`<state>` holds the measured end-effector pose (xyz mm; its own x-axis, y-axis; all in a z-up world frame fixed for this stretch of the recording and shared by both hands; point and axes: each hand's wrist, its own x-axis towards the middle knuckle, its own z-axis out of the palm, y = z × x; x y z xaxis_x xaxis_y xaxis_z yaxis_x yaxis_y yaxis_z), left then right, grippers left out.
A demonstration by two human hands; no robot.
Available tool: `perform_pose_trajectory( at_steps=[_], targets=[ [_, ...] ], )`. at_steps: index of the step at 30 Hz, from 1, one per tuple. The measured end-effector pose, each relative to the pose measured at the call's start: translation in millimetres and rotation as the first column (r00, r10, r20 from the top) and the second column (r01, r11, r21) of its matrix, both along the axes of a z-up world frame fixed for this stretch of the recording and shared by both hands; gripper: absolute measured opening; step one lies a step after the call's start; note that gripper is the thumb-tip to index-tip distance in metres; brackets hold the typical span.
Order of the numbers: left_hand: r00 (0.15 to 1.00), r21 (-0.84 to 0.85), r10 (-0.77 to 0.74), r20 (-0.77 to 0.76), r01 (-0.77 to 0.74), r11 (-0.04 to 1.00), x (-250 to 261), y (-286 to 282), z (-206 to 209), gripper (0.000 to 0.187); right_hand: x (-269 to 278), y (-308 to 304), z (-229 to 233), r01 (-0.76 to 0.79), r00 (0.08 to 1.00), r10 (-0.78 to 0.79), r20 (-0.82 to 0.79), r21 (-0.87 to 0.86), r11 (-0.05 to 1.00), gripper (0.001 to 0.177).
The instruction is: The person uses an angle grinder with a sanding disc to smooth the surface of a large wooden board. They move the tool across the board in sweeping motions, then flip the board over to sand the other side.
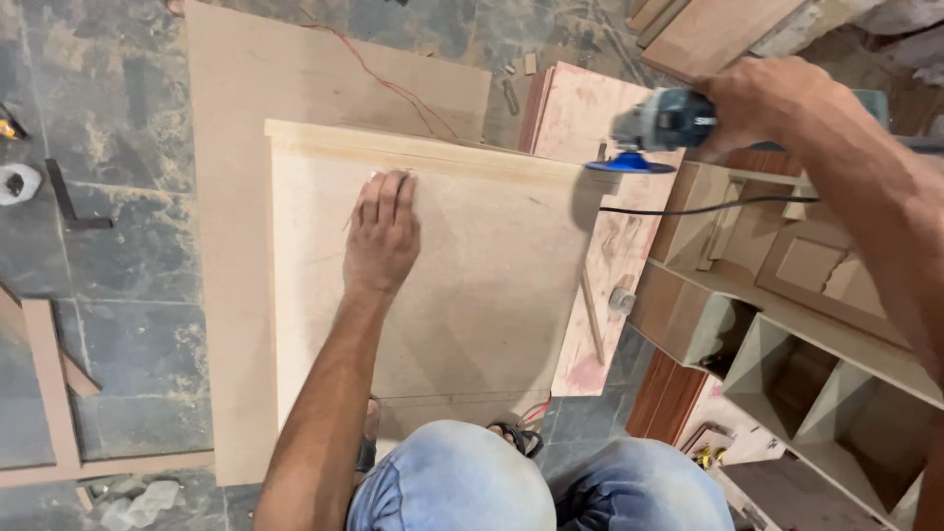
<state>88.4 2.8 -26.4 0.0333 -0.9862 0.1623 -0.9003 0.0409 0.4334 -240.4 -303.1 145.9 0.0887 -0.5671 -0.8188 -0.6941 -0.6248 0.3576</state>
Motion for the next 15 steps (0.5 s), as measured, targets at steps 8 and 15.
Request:
perform_pose_trajectory(
  at_steps=[8,15],
  targets=[
    [0.999,-0.004,-0.002,0.041,0.002,1.000,-2,-1,6,0.050,-117,1,-20,0.153,0.952,-0.196,-0.236,-0.191,0.970,0.074],
    [1.000,-0.007,0.003,0.027,-0.003,1.000,-4,-1,6,0.048,-116,16,-10,0.613,0.786,-0.572,0.234,-0.183,0.769,0.082]
  ],
)
